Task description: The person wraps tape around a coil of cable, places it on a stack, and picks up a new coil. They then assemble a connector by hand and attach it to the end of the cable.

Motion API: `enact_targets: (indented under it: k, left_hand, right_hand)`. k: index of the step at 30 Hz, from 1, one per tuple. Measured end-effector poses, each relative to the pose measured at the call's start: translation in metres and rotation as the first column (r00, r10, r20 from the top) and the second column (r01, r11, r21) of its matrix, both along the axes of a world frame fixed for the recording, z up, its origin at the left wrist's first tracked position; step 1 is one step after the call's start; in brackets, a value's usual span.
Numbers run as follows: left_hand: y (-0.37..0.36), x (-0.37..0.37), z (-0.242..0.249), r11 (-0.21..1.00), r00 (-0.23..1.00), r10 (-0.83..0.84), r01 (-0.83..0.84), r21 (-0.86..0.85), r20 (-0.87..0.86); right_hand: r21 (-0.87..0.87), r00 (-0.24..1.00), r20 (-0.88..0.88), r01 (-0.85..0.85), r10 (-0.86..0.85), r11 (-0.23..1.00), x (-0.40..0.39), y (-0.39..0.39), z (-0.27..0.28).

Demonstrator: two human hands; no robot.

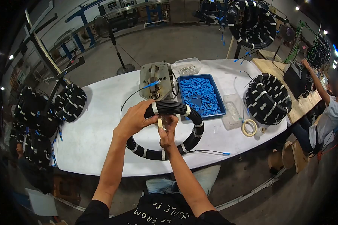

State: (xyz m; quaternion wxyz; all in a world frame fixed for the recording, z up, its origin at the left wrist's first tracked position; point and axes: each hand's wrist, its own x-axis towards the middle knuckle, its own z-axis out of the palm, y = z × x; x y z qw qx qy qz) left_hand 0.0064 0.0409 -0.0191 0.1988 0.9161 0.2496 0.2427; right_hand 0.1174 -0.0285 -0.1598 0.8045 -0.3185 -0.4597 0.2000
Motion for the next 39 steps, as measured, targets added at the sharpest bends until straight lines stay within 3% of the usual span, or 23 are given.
enact_targets:
  k: [6,9,11,16,18,21,23,25,28,32,36,39]
  left_hand:
    - [-0.003,0.003,0.003,1.0,1.0,-0.01,0.01,0.004,-0.002]
    - [-0.001,0.002,0.0,0.999,1.0,0.003,-0.003,0.032,0.0]
    - [0.001,0.003,-0.003,0.999,1.0,0.012,-0.012,0.039,0.008]
    - [0.001,0.003,-0.005,0.997,0.997,0.073,-0.073,0.018,-0.009]
    - [-0.002,0.006,-0.002,0.995,0.995,0.096,-0.096,0.026,-0.008]
    - [-0.003,0.005,-0.004,0.991,0.993,0.118,-0.118,0.057,0.002]
    - [-0.003,0.005,-0.005,0.991,0.994,0.112,-0.112,0.079,0.014]
    - [-0.005,0.003,-0.001,0.992,0.992,0.128,-0.128,0.01,0.001]
    - [-0.002,0.0,-0.007,0.99,0.991,0.135,-0.136,0.032,0.023]
    - [-0.001,-0.003,-0.011,0.991,0.991,0.11,-0.115,0.068,0.079]
    - [-0.003,-0.002,-0.012,0.984,0.991,0.125,-0.13,0.124,0.049]
    - [-0.004,0.001,-0.012,0.982,0.993,0.107,-0.114,0.149,0.055]
  right_hand:
    - [-0.017,0.992,-0.066,0.109,-0.109,0.994,-0.01,0.009,-0.004]
    - [0.051,0.99,-0.13,0.066,-0.059,0.997,-0.011,0.003,0.004]
    - [-0.086,0.998,-0.063,-0.029,0.023,0.996,-0.005,-0.006,0.013]
    - [-0.07,0.999,-0.034,-0.045,0.043,0.997,-0.01,-0.013,0.027]
    - [-0.054,0.964,-0.258,-0.079,0.063,0.995,-0.016,-0.01,0.037]
    - [-0.031,0.978,-0.208,0.023,-0.029,0.999,-0.018,-0.003,0.036]
    - [-0.036,0.973,-0.232,-0.003,-0.005,0.999,-0.018,-0.001,0.03]
    - [-0.034,0.927,-0.374,-0.037,0.022,0.999,-0.018,-0.001,0.029]
    - [-0.12,0.892,-0.447,-0.128,0.061,0.985,-0.012,0.001,0.033]
    - [-0.149,0.901,-0.376,-0.287,0.214,0.946,0.004,0.01,0.01]
    - [-0.197,0.92,-0.327,-0.289,0.215,0.937,0.015,0.007,0.009]
    - [-0.301,0.973,-0.201,-0.169,0.111,0.938,0.024,0.004,0.015]
